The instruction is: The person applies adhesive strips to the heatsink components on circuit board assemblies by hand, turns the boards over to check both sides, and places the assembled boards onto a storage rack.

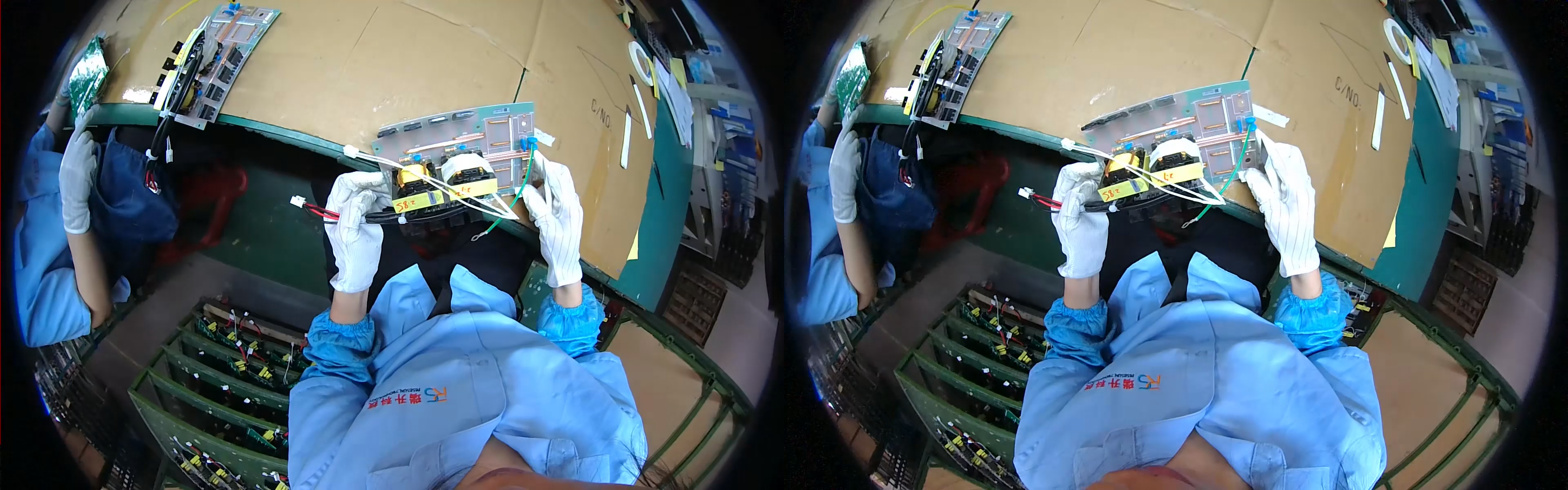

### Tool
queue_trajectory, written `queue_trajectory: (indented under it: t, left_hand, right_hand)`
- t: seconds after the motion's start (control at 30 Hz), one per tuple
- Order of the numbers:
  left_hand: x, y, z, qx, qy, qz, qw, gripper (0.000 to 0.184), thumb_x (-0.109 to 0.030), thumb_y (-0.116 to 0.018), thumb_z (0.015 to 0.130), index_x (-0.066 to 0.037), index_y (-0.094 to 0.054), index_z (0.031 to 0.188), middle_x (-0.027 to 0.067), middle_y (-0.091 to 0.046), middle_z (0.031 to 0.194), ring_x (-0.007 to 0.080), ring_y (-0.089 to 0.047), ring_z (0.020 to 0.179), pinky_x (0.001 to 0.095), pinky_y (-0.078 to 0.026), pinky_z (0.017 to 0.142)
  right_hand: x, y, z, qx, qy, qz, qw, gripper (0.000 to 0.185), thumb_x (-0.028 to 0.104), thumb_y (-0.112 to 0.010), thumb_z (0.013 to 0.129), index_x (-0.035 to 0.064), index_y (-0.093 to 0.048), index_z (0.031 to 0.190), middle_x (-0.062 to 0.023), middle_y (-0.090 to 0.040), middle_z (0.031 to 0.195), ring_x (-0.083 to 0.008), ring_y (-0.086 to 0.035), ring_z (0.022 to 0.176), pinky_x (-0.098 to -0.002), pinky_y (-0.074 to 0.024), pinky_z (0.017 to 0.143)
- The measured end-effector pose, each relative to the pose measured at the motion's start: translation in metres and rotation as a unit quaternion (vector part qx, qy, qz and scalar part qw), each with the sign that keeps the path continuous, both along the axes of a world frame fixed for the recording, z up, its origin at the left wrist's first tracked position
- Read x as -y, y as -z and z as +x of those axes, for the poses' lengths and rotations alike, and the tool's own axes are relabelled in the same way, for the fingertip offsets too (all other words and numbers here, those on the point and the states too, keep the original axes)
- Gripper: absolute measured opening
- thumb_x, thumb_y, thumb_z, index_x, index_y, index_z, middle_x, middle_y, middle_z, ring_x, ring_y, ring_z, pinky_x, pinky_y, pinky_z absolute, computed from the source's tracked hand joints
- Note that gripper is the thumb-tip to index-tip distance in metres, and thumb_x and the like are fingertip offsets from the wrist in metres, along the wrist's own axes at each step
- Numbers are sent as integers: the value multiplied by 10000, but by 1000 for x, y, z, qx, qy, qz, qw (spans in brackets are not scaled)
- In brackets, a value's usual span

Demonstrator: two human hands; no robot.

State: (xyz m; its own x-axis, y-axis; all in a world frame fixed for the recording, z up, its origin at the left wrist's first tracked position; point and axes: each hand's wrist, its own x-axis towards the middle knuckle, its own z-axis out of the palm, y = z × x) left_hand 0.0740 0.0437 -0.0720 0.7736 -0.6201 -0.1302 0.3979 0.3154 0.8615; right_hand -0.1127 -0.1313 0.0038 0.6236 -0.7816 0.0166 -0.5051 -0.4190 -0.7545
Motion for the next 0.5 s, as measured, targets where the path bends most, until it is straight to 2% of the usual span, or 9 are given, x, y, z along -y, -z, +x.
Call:
queue_trajectory:
  t: [0.07,0.1,0.17,0.27,0.3,0.33,0.4,0.5]
  left_hand:
    - [0,-4,-2,17,0,53,998,236,-109,-452,941,18,-611,1060,35,-585,1013,93,-567,938,231,-460,838]
    - [0,-4,-3,19,2,52,998,236,-109,-452,941,18,-611,1060,35,-585,1013,93,-567,938,231,-460,838]
    - [-1,-5,-4,-51,6,-1,999,246,-114,-461,940,13,-618,1080,38,-583,1022,91,-574,928,244,-478,812]
    - [-1,-10,-6,-23,-4,15,1000,271,-136,-467,943,6,-623,1113,35,-582,1039,93,-582,931,251,-489,794]
    - [-3,-8,-4,-47,13,-15,999,298,-192,-484,957,-11,-619,1151,31,-588,1057,97,-590,943,245,-484,804]
    - [-3,-8,-5,-43,14,-16,999,298,-192,-484,957,-11,-619,1151,31,-588,1057,97,-590,943,245,-484,804]
    - [-3,-8,-5,-50,17,-13,999,316,-239,-500,965,-25,-611,1170,30,-593,1076,97,-591,956,246,-482,803]
    - [-4,-3,-6,-42,11,-7,999,342,-284,-526,962,-34,-604,1182,33,-600,1081,102,-594,963,254,-483,811]
  right_hand:
    - [1,-3,2,4,0,1,1000,448,125,-640,899,38,-575,1334,-127,-569,1045,-240,-570,910,-323,-475,826]
    - [1,-3,3,8,-1,4,1000,448,129,-641,901,48,-577,1338,-127,-574,1054,-238,-574,920,-318,-476,828]
    - [2,0,3,17,3,6,1000,450,130,-644,903,50,-576,1341,-126,-576,1053,-231,-576,927,-311,-474,836]
    - [1,2,1,34,13,21,999,460,123,-649,906,58,-570,1354,-118,-584,1060,-213,-578,939,-297,-470,850]
    - [-1,1,1,40,19,36,998,467,116,-651,907,65,-566,1363,-110,-592,1069,-201,-579,945,-291,-468,856]
    - [-3,-1,1,44,20,35,998,467,116,-651,907,65,-566,1363,-110,-592,1069,-201,-579,945,-291,-468,856]
    - [-7,-7,3,87,39,40,995,508,93,-636,910,36,-525,1403,-45,-555,1164,-101,-524,962,-207,-436,816]
    - [-12,-11,4,163,80,-19,983,438,46,-642,907,25,-557,1336,-49,-557,1170,-81,-517,901,-191,-435,760]
